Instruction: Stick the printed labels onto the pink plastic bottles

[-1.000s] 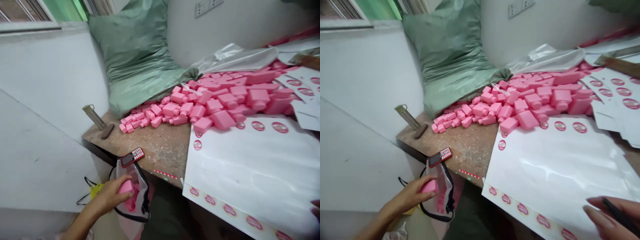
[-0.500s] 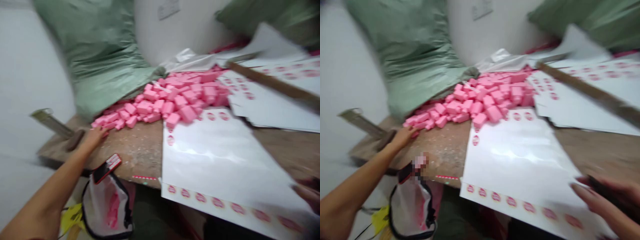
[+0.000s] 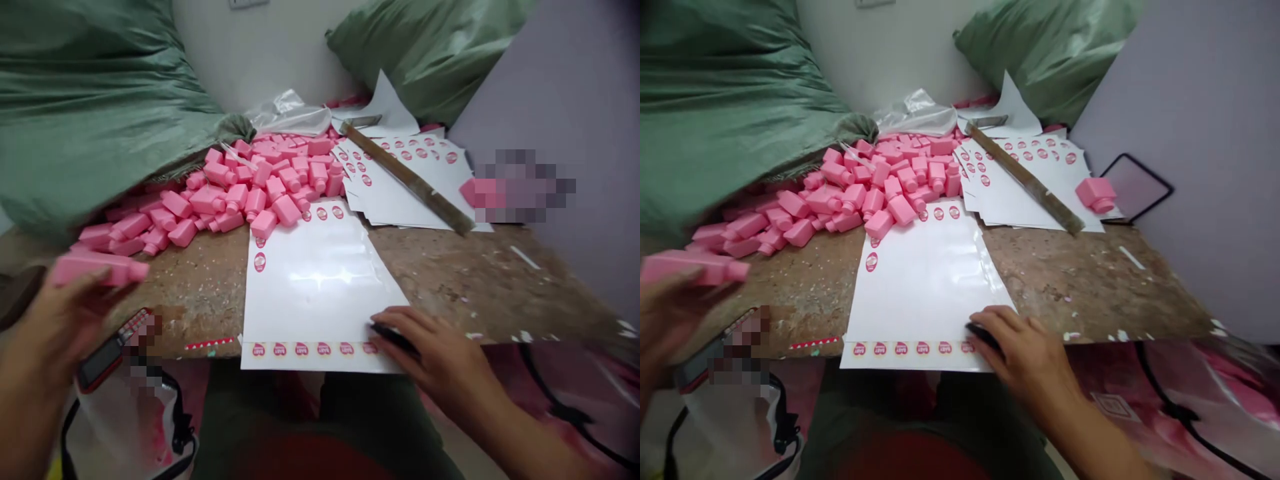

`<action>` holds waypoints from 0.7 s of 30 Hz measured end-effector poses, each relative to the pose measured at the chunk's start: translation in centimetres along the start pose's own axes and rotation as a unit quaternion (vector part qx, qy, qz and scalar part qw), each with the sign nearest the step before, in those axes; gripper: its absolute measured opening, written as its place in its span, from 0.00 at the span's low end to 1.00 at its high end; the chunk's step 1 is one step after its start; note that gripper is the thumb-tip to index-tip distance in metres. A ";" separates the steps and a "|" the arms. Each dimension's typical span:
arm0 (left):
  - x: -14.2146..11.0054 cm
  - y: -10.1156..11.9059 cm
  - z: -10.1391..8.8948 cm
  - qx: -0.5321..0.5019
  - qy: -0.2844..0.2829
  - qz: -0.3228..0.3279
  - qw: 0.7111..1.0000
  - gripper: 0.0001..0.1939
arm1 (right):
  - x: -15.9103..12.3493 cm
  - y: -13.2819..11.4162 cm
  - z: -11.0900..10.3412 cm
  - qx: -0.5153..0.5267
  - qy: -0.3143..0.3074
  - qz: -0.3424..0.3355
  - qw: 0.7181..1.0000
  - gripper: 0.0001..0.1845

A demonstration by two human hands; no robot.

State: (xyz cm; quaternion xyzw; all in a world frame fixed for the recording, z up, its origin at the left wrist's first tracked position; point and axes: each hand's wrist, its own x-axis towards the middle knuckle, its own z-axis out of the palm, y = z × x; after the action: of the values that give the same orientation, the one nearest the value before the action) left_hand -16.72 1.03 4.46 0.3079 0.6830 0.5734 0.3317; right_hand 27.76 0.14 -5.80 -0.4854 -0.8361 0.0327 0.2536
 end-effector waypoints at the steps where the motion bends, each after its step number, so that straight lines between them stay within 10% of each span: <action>1: -1.8 -0.3 1.5 -0.058 -0.011 -0.045 0.997 0.09 | 0.1 0.1 0.3 -0.024 0.008 -0.065 0.998 0.14; 9: -10.6 -3.0 6.0 -0.103 -0.227 -0.285 0.925 0.26 | 2.1 1.2 0.4 -0.070 -0.032 -0.239 0.968 0.13; 18: -11.6 -2.6 8.5 -0.066 -0.244 -0.201 0.947 0.42 | 1.3 2.5 -0.9 -0.026 0.036 -0.166 0.985 0.14; 21: -10.9 -3.1 10.0 -0.097 -0.232 -0.209 0.945 0.39 | 1.5 3.3 -1.5 0.068 0.026 -0.025 0.997 0.11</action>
State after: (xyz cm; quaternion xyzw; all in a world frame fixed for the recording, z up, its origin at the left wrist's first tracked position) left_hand -2.33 -2.33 1.27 0.2494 0.5767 0.4677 0.6217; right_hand 30.50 2.88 -4.88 -0.4470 -0.8368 0.0711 0.3082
